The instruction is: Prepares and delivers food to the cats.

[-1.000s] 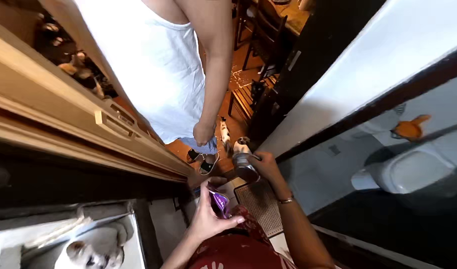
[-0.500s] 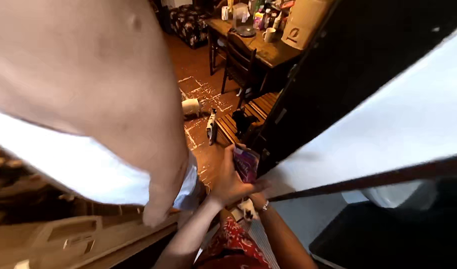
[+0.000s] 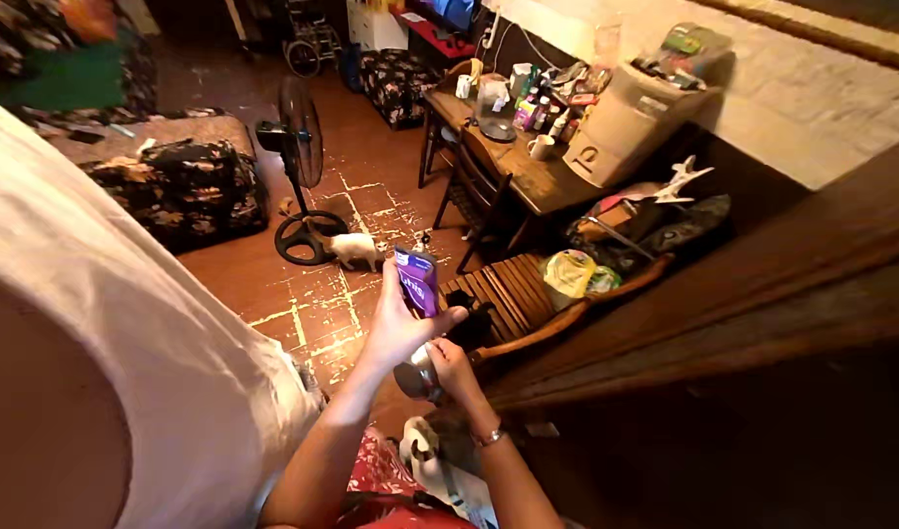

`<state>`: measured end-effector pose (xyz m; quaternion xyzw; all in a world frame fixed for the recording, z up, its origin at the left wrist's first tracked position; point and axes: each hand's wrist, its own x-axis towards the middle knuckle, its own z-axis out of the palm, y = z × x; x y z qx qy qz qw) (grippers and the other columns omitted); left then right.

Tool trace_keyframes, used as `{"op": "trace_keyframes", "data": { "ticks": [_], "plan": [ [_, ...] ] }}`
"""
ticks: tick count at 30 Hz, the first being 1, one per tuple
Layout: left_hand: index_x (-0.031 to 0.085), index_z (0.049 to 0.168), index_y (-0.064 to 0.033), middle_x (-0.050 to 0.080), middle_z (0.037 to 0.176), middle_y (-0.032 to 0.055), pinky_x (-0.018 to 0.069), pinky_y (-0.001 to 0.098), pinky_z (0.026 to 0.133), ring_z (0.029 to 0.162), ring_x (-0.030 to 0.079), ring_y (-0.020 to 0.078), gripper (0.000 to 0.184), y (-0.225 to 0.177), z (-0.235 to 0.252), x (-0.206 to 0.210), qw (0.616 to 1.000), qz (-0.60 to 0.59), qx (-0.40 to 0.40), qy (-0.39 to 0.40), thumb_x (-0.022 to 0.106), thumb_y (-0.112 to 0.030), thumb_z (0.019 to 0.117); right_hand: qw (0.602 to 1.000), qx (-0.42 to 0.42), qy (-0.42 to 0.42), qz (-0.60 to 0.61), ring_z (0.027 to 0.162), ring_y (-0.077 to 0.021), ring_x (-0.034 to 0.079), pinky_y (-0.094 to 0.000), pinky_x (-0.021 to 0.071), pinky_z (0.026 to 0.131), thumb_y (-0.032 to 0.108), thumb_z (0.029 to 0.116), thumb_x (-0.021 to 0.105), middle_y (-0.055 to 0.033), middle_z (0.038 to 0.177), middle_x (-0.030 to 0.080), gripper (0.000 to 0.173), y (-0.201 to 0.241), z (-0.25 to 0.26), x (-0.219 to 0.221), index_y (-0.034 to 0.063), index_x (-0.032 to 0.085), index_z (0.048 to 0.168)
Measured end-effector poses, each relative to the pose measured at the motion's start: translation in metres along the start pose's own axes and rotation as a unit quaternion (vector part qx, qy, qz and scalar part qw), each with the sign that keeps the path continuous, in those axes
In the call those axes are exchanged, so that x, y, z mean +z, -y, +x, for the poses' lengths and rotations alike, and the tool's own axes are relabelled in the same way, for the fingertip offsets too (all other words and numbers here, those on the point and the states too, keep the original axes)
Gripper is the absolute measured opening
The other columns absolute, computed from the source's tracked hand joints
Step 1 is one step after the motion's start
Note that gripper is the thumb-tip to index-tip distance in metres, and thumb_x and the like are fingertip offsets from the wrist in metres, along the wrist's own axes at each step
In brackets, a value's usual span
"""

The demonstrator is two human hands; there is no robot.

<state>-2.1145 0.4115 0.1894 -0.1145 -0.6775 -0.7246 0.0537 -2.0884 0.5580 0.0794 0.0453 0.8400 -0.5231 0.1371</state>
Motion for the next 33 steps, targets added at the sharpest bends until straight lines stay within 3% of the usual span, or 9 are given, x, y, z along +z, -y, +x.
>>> {"op": "trace_keyframes", "data": {
  "ticks": [5, 9, 13, 15, 17, 20, 23, 27, 33],
  "plan": [
    [0.036, 0.144, -0.0078, 0.060, 0.127, 0.0072, 0.0610, 0.0339, 0.085, 0.109, 0.066, 0.0153, 0.092, 0.023, 0.060, -0.017, 0.999, 0.010, 0.016, -0.033, 0.088, -0.025, 0.0699, 0.992, 0.058, -0.027, 0.109, 0.086, -0.0200, 0.067, -0.0394, 0.0575, 0.082, 0.015, 0.1073, 0.050, -0.0172, 0.098, 0.068, 0.028, -0.008, 0.012, 0.007, -0.0082, 0.063, 0.116],
    [0.036, 0.144, -0.0067, 0.062, 0.125, 0.0048, 0.0572, 0.0279, 0.087, 0.104, 0.065, 0.0080, 0.087, 0.046, 0.119, -0.038, 0.998, 0.037, 0.038, -0.045, 0.085, -0.030, 0.0755, 0.977, 0.068, -0.119, 0.166, 0.078, -0.0131, 0.065, -0.0336, 0.0566, 0.076, 0.012, 0.1052, 0.053, -0.0119, 0.087, 0.068, 0.024, -0.019, 0.012, 0.006, -0.0080, 0.066, 0.107],
    [0.032, 0.145, 0.0008, 0.061, 0.127, 0.0084, 0.0563, 0.0284, 0.092, 0.110, 0.064, 0.0110, 0.094, 0.075, 0.191, -0.062, 0.996, 0.036, 0.044, -0.070, 0.082, -0.039, 0.0747, 0.950, 0.069, -0.225, 0.205, 0.074, -0.0038, 0.064, -0.0241, 0.0558, 0.072, 0.010, 0.1015, 0.054, -0.0030, 0.082, 0.067, 0.020, -0.024, 0.022, 0.000, -0.0049, 0.066, 0.105],
    [0.030, 0.149, -0.0068, 0.060, 0.131, 0.0051, 0.0568, 0.0289, 0.090, 0.112, 0.064, 0.0102, 0.093, 0.094, 0.221, -0.082, 0.997, 0.049, 0.029, -0.044, 0.080, -0.042, 0.0802, 0.931, 0.097, -0.254, 0.242, 0.072, -0.0035, 0.064, -0.0237, 0.0557, 0.067, 0.008, 0.1010, 0.052, -0.0010, 0.081, 0.068, 0.017, -0.023, 0.030, -0.004, -0.0037, 0.064, 0.105],
    [0.030, 0.149, -0.0095, 0.059, 0.131, 0.0025, 0.0570, 0.0283, 0.090, 0.112, 0.064, 0.0089, 0.091, 0.116, 0.257, -0.103, 0.998, 0.057, 0.021, -0.030, 0.081, -0.044, 0.0803, 0.903, 0.145, -0.274, 0.298, 0.074, -0.0086, 0.068, -0.0294, 0.0602, 0.070, 0.005, 0.1020, 0.051, -0.0031, 0.083, 0.069, 0.015, -0.018, 0.047, -0.008, -0.0030, 0.063, 0.107],
    [0.031, 0.146, -0.0067, 0.059, 0.127, 0.0019, 0.0576, 0.0276, 0.087, 0.109, 0.064, 0.0080, 0.093, 0.141, 0.318, -0.129, 0.998, 0.039, -0.019, -0.042, 0.084, -0.034, 0.0738, 0.853, 0.193, -0.303, 0.379, 0.076, -0.0115, 0.070, -0.0313, 0.0617, 0.070, 0.005, 0.1053, 0.046, -0.0046, 0.087, 0.070, 0.015, -0.008, 0.105, -0.013, -0.0013, 0.059, 0.109],
    [0.032, 0.143, -0.0079, 0.061, 0.124, 0.0006, 0.0616, 0.0283, 0.078, 0.101, 0.068, 0.0087, 0.091, 0.152, 0.370, -0.159, 0.996, 0.016, -0.071, -0.057, 0.084, -0.029, 0.0716, 0.804, 0.220, -0.311, 0.457, 0.079, -0.0142, 0.072, -0.0330, 0.0622, 0.071, 0.008, 0.1088, 0.040, -0.0061, 0.092, 0.071, 0.019, 0.010, 0.191, -0.022, 0.0006, 0.056, 0.115],
    [0.033, 0.142, -0.0074, 0.061, 0.124, -0.0010, 0.0609, 0.0286, 0.086, 0.106, 0.067, 0.0098, 0.098, 0.168, 0.432, -0.207, 0.995, 0.019, -0.067, -0.064, 0.088, -0.038, 0.0677, 0.812, 0.169, -0.257, 0.495, 0.082, -0.0157, 0.073, -0.0347, 0.0635, 0.076, 0.008, 0.1091, 0.035, -0.0060, 0.094, 0.073, 0.023, 0.038, 0.314, -0.045, 0.0022, 0.057, 0.114],
    [0.028, 0.144, -0.0005, 0.059, 0.128, 0.0037, 0.0618, 0.0298, 0.089, 0.112, 0.067, 0.0127, 0.107, 0.183, 0.513, -0.249, 0.992, 0.045, -0.054, -0.104, 0.090, -0.042, 0.0677, 0.808, 0.147, -0.228, 0.522, 0.076, -0.0152, 0.074, -0.0325, 0.0641, 0.072, 0.004, 0.1076, 0.038, -0.0058, 0.088, 0.075, 0.022, 0.067, 0.453, -0.067, 0.0042, 0.059, 0.106]
  ]
}}
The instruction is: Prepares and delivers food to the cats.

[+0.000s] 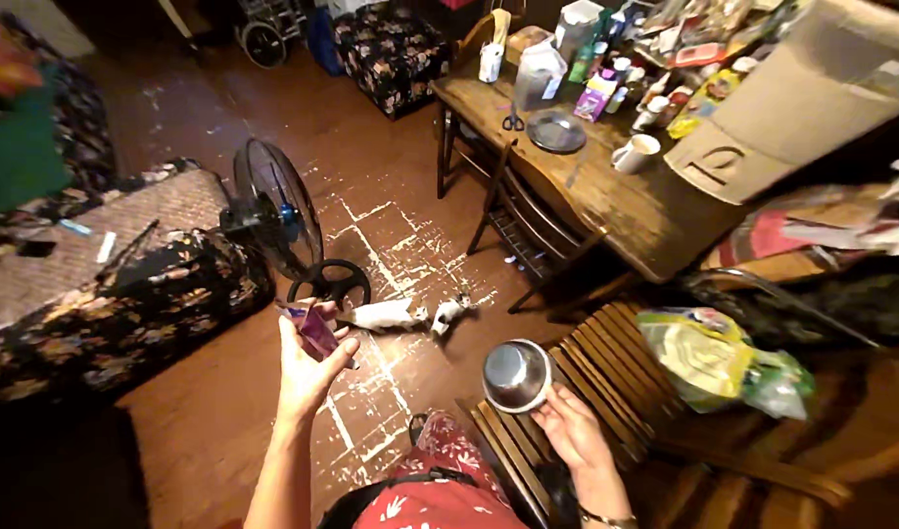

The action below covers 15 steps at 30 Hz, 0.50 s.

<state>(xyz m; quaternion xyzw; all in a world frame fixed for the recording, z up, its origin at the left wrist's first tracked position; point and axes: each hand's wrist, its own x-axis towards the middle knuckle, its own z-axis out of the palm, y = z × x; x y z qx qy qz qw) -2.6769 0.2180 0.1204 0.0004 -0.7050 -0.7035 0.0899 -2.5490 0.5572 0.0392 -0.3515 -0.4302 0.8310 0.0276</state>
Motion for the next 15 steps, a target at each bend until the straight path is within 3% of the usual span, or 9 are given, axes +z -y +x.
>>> {"op": "trace_keyframes", "data": {
  "ticks": [6, 12, 15],
  "plan": [
    [0.025, 0.143, 0.0046, 0.060, 0.127, 0.0045, 0.0617, 0.0310, 0.088, 0.110, 0.067, 0.0125, 0.105, 0.024, 0.106, 0.007, 1.000, -0.005, 0.010, -0.004, 0.088, -0.038, 0.0704, 0.999, 0.003, -0.036, 0.001, 0.074, -0.0140, 0.073, -0.0307, 0.0627, 0.069, 0.005, 0.1077, 0.041, -0.0048, 0.086, 0.073, 0.019, 0.021, 0.089, 0.062, 0.0044, 0.059, 0.106],
    [0.019, 0.145, 0.0101, 0.057, 0.126, 0.0079, 0.0586, 0.0238, 0.088, 0.109, 0.064, 0.0071, 0.106, 0.036, 0.225, 0.028, 0.998, 0.030, 0.022, -0.041, 0.084, -0.028, 0.0699, 0.998, 0.008, -0.056, -0.025, 0.075, -0.0136, 0.071, -0.0303, 0.0611, 0.069, 0.006, 0.1083, 0.044, -0.0062, 0.088, 0.071, 0.014, 0.057, 0.216, 0.128, 0.0014, 0.057, 0.113],
    [0.021, 0.144, 0.0103, 0.058, 0.127, 0.0084, 0.0582, 0.0231, 0.088, 0.110, 0.064, 0.0063, 0.110, 0.037, 0.277, 0.038, 0.997, 0.042, 0.024, -0.056, 0.086, -0.034, 0.0680, 0.998, 0.000, -0.051, -0.048, 0.074, -0.0133, 0.070, -0.0300, 0.0608, 0.068, 0.006, 0.1076, 0.047, -0.0067, 0.089, 0.070, 0.014, 0.082, 0.283, 0.169, 0.0000, 0.056, 0.115]
  ]
}}
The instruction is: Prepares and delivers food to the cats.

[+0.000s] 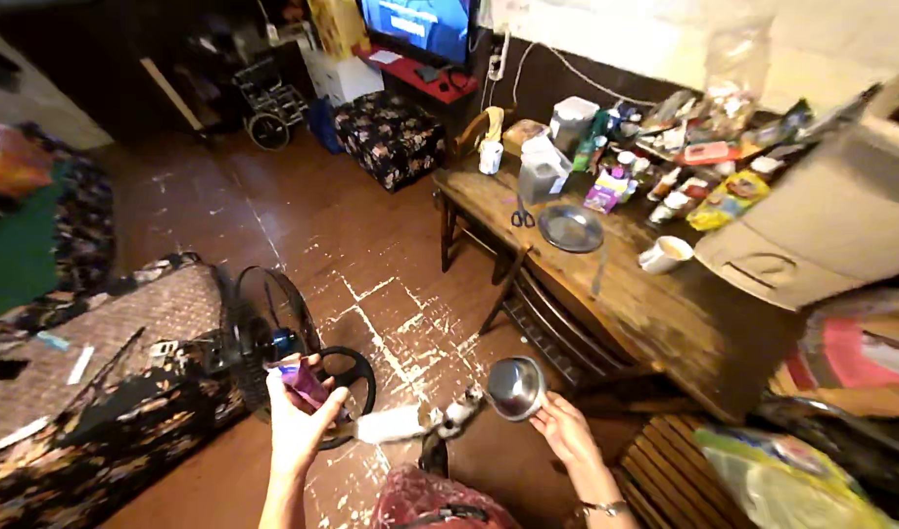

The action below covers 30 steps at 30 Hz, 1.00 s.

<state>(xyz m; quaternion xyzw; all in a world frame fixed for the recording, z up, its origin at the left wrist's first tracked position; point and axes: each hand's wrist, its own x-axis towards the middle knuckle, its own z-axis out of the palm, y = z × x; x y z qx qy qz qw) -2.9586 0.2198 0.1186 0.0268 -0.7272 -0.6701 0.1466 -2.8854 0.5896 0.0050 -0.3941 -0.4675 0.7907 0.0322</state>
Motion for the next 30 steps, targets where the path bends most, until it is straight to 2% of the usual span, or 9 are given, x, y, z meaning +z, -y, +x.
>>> {"op": "trace_keyframes", "data": {
  "ticks": [5, 8, 12, 15, 20, 23, 30],
  "plan": [
    [0.023, 0.143, 0.0085, 0.058, 0.127, 0.0059, 0.0595, 0.0264, 0.089, 0.112, 0.064, 0.0076, 0.112, 0.010, 0.046, 0.019, 1.000, -0.009, 0.000, 0.004, 0.089, -0.042, 0.0677, 1.000, -0.018, 0.007, -0.018, 0.072, -0.0126, 0.069, -0.0295, 0.0608, 0.068, 0.007, 0.1073, 0.049, -0.0064, 0.087, 0.069, 0.012, 0.034, 0.054, 0.045, -0.0005, 0.057, 0.113],
    [0.023, 0.142, 0.0099, 0.059, 0.126, 0.0052, 0.0585, 0.0232, 0.087, 0.110, 0.064, 0.0055, 0.110, 0.017, 0.068, 0.030, 1.000, -0.006, 0.009, 0.016, 0.088, -0.042, 0.0693, 1.000, -0.026, -0.002, -0.003, 0.073, -0.0127, 0.070, -0.0298, 0.0613, 0.068, 0.007, 0.1075, 0.048, -0.0061, 0.087, 0.069, 0.012, 0.045, 0.070, 0.055, -0.0001, 0.057, 0.113],
    [0.022, 0.143, 0.0093, 0.059, 0.127, 0.0056, 0.0582, 0.0254, 0.089, 0.111, 0.064, 0.0069, 0.110, 0.018, 0.098, 0.041, 0.999, -0.018, 0.009, 0.035, 0.087, -0.039, 0.0690, 0.999, -0.022, -0.032, 0.029, 0.075, -0.0134, 0.069, -0.0305, 0.0613, 0.069, 0.008, 0.1077, 0.049, -0.0076, 0.090, 0.068, 0.017, 0.051, 0.086, 0.061, -0.0013, 0.055, 0.120],
    [0.022, 0.143, 0.0092, 0.059, 0.127, 0.0045, 0.0580, 0.0249, 0.090, 0.111, 0.064, 0.0063, 0.107, 0.018, 0.120, 0.046, 0.999, -0.021, 0.016, 0.040, 0.086, -0.038, 0.0711, 0.997, -0.016, -0.050, 0.050, 0.074, -0.0151, 0.070, -0.0317, 0.0617, 0.069, 0.008, 0.1077, 0.048, -0.0090, 0.090, 0.068, 0.017, 0.058, 0.098, 0.068, -0.0019, 0.055, 0.120],
    [0.024, 0.142, 0.0055, 0.060, 0.126, 0.0015, 0.0557, 0.0242, 0.094, 0.113, 0.063, 0.0064, 0.106, 0.022, 0.153, 0.059, 0.998, -0.041, 0.005, 0.052, 0.086, -0.043, 0.0715, 0.995, -0.007, -0.070, 0.065, 0.079, -0.0155, 0.069, -0.0320, 0.0609, 0.071, 0.010, 0.1078, 0.049, -0.0102, 0.096, 0.067, 0.022, 0.079, 0.122, 0.086, -0.0013, 0.053, 0.126],
    [0.025, 0.142, 0.0036, 0.060, 0.126, -0.0003, 0.0570, 0.0267, 0.095, 0.114, 0.064, 0.0078, 0.105, 0.026, 0.167, 0.062, 0.997, -0.041, 0.008, 0.062, 0.087, -0.043, 0.0708, 0.996, -0.022, -0.069, 0.053, 0.079, -0.0155, 0.068, -0.0318, 0.0604, 0.072, 0.010, 0.1076, 0.050, -0.0104, 0.097, 0.066, 0.022, 0.089, 0.145, 0.098, -0.0022, 0.053, 0.126],
    [0.027, 0.141, 0.0041, 0.062, 0.125, 0.0003, 0.0569, 0.0267, 0.095, 0.112, 0.064, 0.0088, 0.105, 0.054, 0.220, 0.065, 0.997, -0.045, 0.022, 0.064, 0.088, -0.044, 0.0708, 0.996, -0.034, -0.060, 0.048, 0.079, -0.0156, 0.068, -0.0316, 0.0604, 0.072, 0.011, 0.1077, 0.050, -0.0119, 0.097, 0.066, 0.025, 0.103, 0.211, 0.152, -0.0033, 0.052, 0.127]
  ]
}}
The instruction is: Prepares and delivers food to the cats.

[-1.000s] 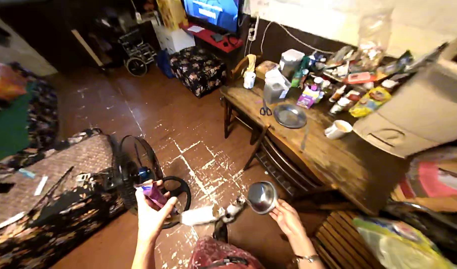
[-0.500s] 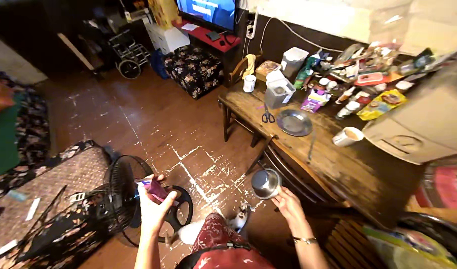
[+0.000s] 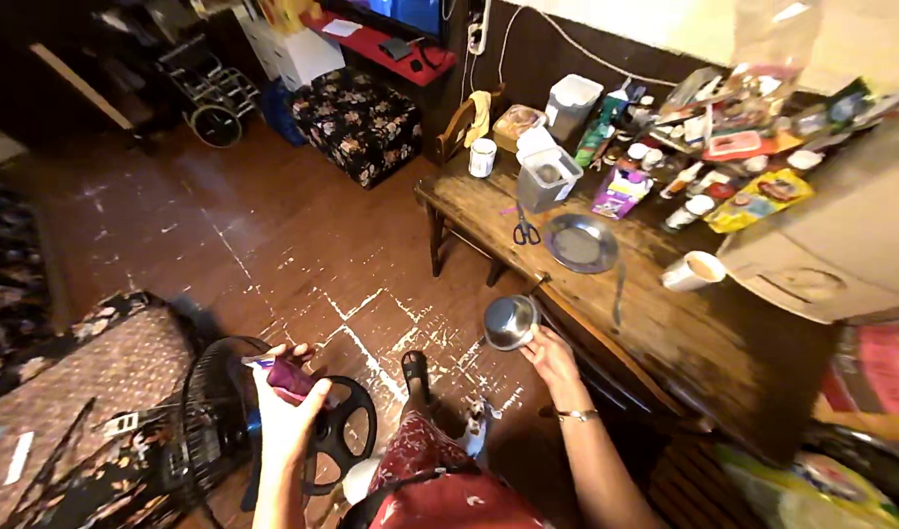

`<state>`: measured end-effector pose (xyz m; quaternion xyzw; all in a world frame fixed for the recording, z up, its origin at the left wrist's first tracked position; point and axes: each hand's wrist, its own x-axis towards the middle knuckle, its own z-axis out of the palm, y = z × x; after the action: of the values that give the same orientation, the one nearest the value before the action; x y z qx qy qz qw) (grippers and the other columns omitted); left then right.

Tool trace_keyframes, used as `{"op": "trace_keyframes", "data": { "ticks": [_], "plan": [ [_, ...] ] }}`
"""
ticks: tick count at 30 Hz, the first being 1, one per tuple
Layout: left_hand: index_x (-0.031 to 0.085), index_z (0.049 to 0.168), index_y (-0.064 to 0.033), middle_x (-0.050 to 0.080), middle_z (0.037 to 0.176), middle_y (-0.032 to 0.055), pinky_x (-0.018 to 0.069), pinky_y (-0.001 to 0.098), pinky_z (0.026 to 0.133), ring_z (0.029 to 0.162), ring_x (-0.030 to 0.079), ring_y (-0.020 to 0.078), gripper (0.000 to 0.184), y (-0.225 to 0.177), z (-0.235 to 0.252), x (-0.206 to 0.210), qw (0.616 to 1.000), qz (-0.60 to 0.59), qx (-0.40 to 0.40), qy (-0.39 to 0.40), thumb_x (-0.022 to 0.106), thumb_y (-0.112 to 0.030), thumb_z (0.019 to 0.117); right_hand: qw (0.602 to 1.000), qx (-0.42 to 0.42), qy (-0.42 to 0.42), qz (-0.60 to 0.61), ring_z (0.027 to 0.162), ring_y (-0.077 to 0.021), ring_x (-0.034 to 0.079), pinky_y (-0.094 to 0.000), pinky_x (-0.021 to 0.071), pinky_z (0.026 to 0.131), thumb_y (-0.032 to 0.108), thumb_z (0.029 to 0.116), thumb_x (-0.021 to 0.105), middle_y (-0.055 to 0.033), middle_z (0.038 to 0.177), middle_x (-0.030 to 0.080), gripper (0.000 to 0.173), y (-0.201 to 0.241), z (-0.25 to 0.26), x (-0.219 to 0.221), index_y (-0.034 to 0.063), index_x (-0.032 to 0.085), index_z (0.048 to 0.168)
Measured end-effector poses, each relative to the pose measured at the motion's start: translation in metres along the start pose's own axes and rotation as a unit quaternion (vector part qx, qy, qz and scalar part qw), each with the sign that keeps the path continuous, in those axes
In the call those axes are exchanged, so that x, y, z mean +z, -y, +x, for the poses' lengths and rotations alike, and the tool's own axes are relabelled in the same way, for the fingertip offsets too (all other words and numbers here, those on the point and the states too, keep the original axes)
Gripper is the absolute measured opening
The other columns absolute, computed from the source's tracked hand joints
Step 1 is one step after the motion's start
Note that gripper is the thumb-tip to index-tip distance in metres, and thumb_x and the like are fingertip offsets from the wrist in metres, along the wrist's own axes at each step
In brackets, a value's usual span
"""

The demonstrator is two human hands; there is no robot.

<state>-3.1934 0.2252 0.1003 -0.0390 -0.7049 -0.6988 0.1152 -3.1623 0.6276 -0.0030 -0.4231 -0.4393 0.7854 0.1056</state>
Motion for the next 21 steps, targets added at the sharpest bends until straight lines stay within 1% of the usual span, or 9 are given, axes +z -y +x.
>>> {"op": "trace_keyframes", "data": {
  "ticks": [5, 8, 10, 11, 13, 15, 17, 19, 21],
  "plan": [
    [0.024, 0.143, 0.0042, 0.060, 0.126, 0.0021, 0.0607, 0.0317, 0.091, 0.113, 0.065, 0.0116, 0.111, 0.027, 0.067, -0.003, 1.000, -0.003, -0.009, -0.011, 0.088, -0.048, 0.0694, 1.000, -0.003, -0.011, -0.018, 0.088, -0.0191, 0.066, -0.0342, 0.0584, 0.077, 0.012, 0.1068, 0.053, -0.0162, 0.109, 0.063, 0.031, 0.015, 0.061, 0.068, -0.0033, 0.051, 0.134],
    [0.023, 0.145, 0.0057, 0.061, 0.128, 0.0031, 0.0595, 0.0295, 0.092, 0.114, 0.065, 0.0101, 0.112, 0.049, 0.121, -0.002, 1.000, 0.008, -0.015, -0.014, 0.087, -0.047, 0.0696, 0.997, -0.035, -0.026, -0.064, 0.092, -0.0203, 0.064, -0.0355, 0.0566, 0.079, 0.015, 0.1064, 0.055, -0.0191, 0.118, 0.062, 0.036, 0.033, 0.121, 0.116, -0.0035, 0.051, 0.137],
    [0.022, 0.145, 0.0077, 0.060, 0.129, 0.0053, 0.0589, 0.0276, 0.092, 0.113, 0.065, 0.0089, 0.112, 0.060, 0.160, 0.001, 0.999, 0.023, -0.025, -0.014, 0.085, -0.046, 0.0700, 0.990, -0.053, -0.046, -0.125, 0.100, -0.0242, 0.064, -0.0387, 0.0557, 0.085, 0.017, 0.1065, 0.056, -0.0227, 0.127, 0.060, 0.039, 0.048, 0.160, 0.148, -0.0044, 0.052, 0.139],
    [0.022, 0.145, 0.0080, 0.060, 0.128, 0.0054, 0.0594, 0.0273, 0.091, 0.112, 0.065, 0.0084, 0.113, 0.064, 0.179, 0.004, 0.999, 0.026, -0.034, -0.016, 0.085, -0.047, 0.0698, 0.981, -0.069, -0.059, -0.171, 0.100, -0.0258, 0.064, -0.0403, 0.0555, 0.087, 0.018, 0.1065, 0.057, -0.0241, 0.127, 0.060, 0.038, 0.056, 0.180, 0.165, -0.0056, 0.054, 0.137],
    [0.023, 0.145, 0.0067, 0.060, 0.127, 0.0035, 0.0607, 0.0272, 0.088, 0.112, 0.066, 0.0072, 0.112, 0.075, 0.214, 0.012, 0.999, 0.021, -0.049, -0.007, 0.086, -0.048, 0.0697, 0.948, -0.124, -0.079, -0.281, 0.097, -0.0282, 0.064, -0.0432, 0.0550, 0.087, 0.019, 0.1055, 0.058, -0.0256, 0.118, 0.063, 0.035, 0.072, 0.222, 0.196, -0.0083, 0.061, 0.127],
    [0.024, 0.144, 0.0084, 0.061, 0.126, 0.0045, 0.0601, 0.0256, 0.088, 0.111, 0.066, 0.0063, 0.111, 0.086, 0.247, 0.022, 0.998, 0.027, -0.063, 0.011, 0.087, -0.046, 0.0699, 0.906, -0.174, -0.082, -0.376, 0.107, -0.0364, 0.064, -0.0510, 0.0510, 0.097, 0.018, 0.1041, 0.059, -0.0296, 0.119, 0.065, 0.034, 0.086, 0.262, 0.221, -0.0108, 0.065, 0.122],
    [0.025, 0.144, 0.0104, 0.061, 0.125, 0.0071, 0.0600, 0.0256, 0.088, 0.110, 0.066, 0.0065, 0.109, 0.095, 0.275, 0.033, 0.995, 0.046, -0.089, 0.032, 0.085, -0.044, 0.0697, 0.870, -0.191, -0.098, -0.445, 0.113, -0.0407, 0.064, -0.0558, 0.0490, 0.102, 0.021, 0.1031, 0.060, -0.0297, 0.118, 0.066, 0.035, 0.092, 0.299, 0.236, -0.0090, 0.066, 0.119],
    [0.027, 0.143, 0.0097, 0.062, 0.124, 0.0067, 0.0606, 0.0261, 0.087, 0.109, 0.066, 0.0069, 0.107, 0.099, 0.300, 0.045, 0.992, 0.043, -0.106, 0.056, 0.085, -0.042, 0.0703, 0.846, -0.193, -0.129, -0.480, 0.115, -0.0430, 0.064, -0.0596, 0.0481, 0.104, 0.025, 0.1027, 0.059, -0.0294, 0.120, 0.067, 0.038, 0.094, 0.327, 0.249, -0.0061, 0.067, 0.123],
    [0.027, 0.143, 0.0096, 0.063, 0.125, 0.0077, 0.0614, 0.0278, 0.087, 0.110, 0.067, 0.0092, 0.106, 0.106, 0.325, 0.054, 0.991, 0.025, -0.111, 0.076, 0.086, -0.039, 0.0708, 0.829, -0.176, -0.141, -0.512, 0.116, -0.0425, 0.065, -0.0597, 0.0490, 0.103, 0.027, 0.1054, 0.054, -0.0283, 0.123, 0.067, 0.041, 0.105, 0.326, 0.276, -0.0038, 0.062, 0.131]
  ]
}}
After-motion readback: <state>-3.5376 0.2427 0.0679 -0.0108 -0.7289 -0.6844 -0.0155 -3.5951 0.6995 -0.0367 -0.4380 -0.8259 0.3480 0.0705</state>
